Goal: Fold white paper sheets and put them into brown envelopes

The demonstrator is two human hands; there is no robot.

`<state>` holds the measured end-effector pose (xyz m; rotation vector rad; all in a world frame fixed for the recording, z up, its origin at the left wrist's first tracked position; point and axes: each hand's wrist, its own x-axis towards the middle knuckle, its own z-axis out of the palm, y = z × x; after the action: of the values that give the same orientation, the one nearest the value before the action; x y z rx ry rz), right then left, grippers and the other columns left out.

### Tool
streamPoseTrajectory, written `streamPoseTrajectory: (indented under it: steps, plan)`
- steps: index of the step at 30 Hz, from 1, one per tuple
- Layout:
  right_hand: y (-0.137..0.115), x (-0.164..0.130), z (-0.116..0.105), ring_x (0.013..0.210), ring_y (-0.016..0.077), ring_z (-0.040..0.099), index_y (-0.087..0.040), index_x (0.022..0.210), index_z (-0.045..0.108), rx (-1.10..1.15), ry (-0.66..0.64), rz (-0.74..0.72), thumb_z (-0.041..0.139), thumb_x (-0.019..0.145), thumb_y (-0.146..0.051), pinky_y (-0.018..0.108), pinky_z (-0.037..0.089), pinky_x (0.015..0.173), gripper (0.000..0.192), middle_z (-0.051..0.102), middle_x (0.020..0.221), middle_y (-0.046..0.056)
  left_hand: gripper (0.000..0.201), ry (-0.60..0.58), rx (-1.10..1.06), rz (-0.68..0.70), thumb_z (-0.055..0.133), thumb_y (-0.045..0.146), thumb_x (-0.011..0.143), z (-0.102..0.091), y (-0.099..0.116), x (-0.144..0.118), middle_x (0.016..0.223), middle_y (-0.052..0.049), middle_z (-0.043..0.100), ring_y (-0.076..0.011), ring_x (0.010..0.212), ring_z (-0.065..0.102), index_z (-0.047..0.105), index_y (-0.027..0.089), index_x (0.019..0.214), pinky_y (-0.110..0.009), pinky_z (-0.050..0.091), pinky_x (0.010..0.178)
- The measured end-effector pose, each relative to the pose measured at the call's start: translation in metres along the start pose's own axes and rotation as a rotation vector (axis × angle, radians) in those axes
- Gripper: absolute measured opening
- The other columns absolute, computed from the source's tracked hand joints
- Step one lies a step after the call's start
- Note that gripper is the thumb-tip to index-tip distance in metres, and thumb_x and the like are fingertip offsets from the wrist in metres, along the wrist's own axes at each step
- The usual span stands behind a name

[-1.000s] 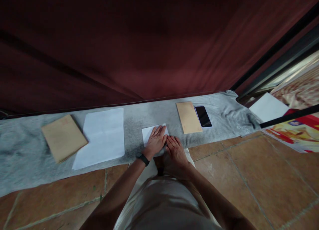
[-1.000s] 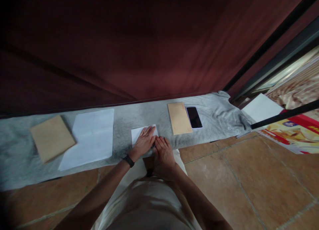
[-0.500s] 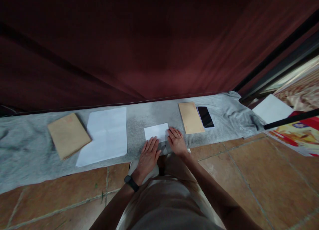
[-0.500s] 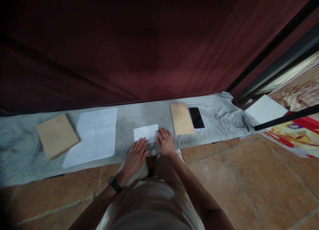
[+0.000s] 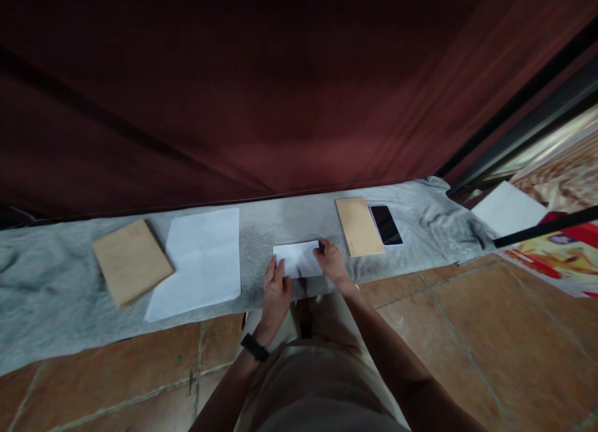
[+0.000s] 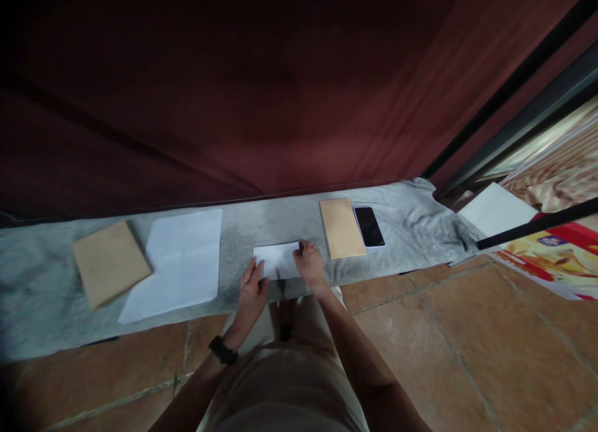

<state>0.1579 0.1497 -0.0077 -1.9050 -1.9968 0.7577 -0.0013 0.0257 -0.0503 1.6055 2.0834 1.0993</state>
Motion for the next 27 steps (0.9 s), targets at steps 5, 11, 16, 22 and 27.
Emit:
streamPoseTrajectory:
  steps: [5,11,16,22,27]
  plan:
    - [0.005,0.012,-0.002,0.086,0.0169,0.073,-0.021,0.097,0.077,0.074,-0.023,-0.046,0.059,0.095,-0.026,0.021,0.052,0.075,0.019,0.079,0.094,0.004,0.045,0.013,0.079,0.063,0.054,0.02,0.094,-0.001,0.005,0.0,0.16,-0.016,0.041,-0.0323,0.146,0.042,0.058,0.018,0.138,-0.053,0.04,0.119]
    - [0.008,0.025,-0.004,0.092,0.0214,0.074,-0.019,0.098,0.078,0.032,0.042,-0.044,0.06,0.096,-0.025,0.026,0.054,0.078,0.019,0.079,0.1,0.009,0.044,-0.035,0.292,0.142,0.051,0.024,0.098,-0.005,0.024,0.001,0.162,-0.017,0.04,-0.0345,0.149,0.038,0.054,0.02,0.142,-0.057,0.042,0.114]
    - [0.012,0.031,-0.005,0.092,0.0223,0.074,-0.02,0.1,0.077,-0.014,0.072,-0.057,0.058,0.097,-0.028,0.029,0.055,0.081,0.021,0.078,0.103,0.01,0.046,-0.161,0.394,0.255,0.042,0.027,0.102,-0.005,0.033,-0.001,0.159,-0.015,0.046,-0.0324,0.15,0.038,0.052,0.019,0.146,-0.058,0.036,0.118]
    - [0.013,0.027,-0.004,0.094,0.0221,0.072,-0.019,0.111,0.072,-0.036,0.111,-0.107,0.051,0.101,-0.027,0.031,0.054,0.085,0.025,0.075,0.106,0.01,0.046,-0.186,0.441,0.278,0.039,0.03,0.103,-0.003,0.037,-0.001,0.155,-0.013,0.051,-0.0302,0.145,0.045,0.052,0.019,0.146,-0.055,0.036,0.12]
    - [0.024,-0.001,0.008,0.124,0.0248,0.059,-0.015,0.136,0.059,-0.019,0.24,-0.394,0.043,0.104,-0.025,0.039,0.047,0.106,0.038,0.065,0.132,0.015,0.05,-0.21,0.424,0.329,0.037,0.03,0.104,0.004,0.041,0.014,0.158,-0.016,0.047,-0.0279,0.15,0.038,0.048,0.011,0.149,-0.051,0.032,0.124]
